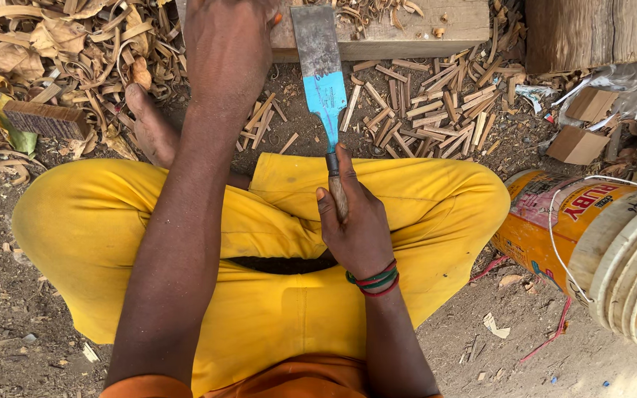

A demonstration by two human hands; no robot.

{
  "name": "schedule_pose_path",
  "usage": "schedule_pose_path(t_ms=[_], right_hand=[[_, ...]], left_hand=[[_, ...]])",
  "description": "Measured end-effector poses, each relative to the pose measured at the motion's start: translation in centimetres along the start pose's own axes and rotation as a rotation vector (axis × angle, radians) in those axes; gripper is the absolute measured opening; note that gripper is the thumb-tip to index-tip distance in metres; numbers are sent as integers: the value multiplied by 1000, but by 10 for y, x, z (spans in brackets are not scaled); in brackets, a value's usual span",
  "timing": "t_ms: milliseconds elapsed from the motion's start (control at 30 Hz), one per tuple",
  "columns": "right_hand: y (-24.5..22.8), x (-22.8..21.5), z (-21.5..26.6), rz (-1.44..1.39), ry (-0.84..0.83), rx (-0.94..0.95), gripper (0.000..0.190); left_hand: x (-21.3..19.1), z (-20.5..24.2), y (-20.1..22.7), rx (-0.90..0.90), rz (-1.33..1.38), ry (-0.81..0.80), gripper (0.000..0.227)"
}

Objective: The person sits on the ground and uses a hand tool to scrape and shape a small wooden block, removing shavings onto a wooden surface.

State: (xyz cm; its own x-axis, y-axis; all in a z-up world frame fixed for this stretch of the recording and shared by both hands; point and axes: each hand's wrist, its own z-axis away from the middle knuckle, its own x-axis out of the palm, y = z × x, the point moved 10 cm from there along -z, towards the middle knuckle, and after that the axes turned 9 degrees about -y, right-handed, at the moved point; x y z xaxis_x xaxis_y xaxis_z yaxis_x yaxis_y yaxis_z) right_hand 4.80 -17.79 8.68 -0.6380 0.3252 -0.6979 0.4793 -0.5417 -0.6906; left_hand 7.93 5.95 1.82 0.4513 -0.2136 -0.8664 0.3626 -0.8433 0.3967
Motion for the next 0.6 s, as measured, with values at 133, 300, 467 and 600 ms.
schedule_pose_path(t_ms=[133,300,467,600], right_hand=[[3,-1,3,-5,-3,75,58],[5,3,12,-46,-33,170,55],[0,4,13,-11,-48,180,55],[-2,8,13,-17,-67,187,56]], left_hand=[[1,-3,-1,3,21,-10,13],[3,-1,-9,-46,50,-40,12],[1,1,-13,-36,84,-37,21],[2,4,-11,-17,105,-4,25]])
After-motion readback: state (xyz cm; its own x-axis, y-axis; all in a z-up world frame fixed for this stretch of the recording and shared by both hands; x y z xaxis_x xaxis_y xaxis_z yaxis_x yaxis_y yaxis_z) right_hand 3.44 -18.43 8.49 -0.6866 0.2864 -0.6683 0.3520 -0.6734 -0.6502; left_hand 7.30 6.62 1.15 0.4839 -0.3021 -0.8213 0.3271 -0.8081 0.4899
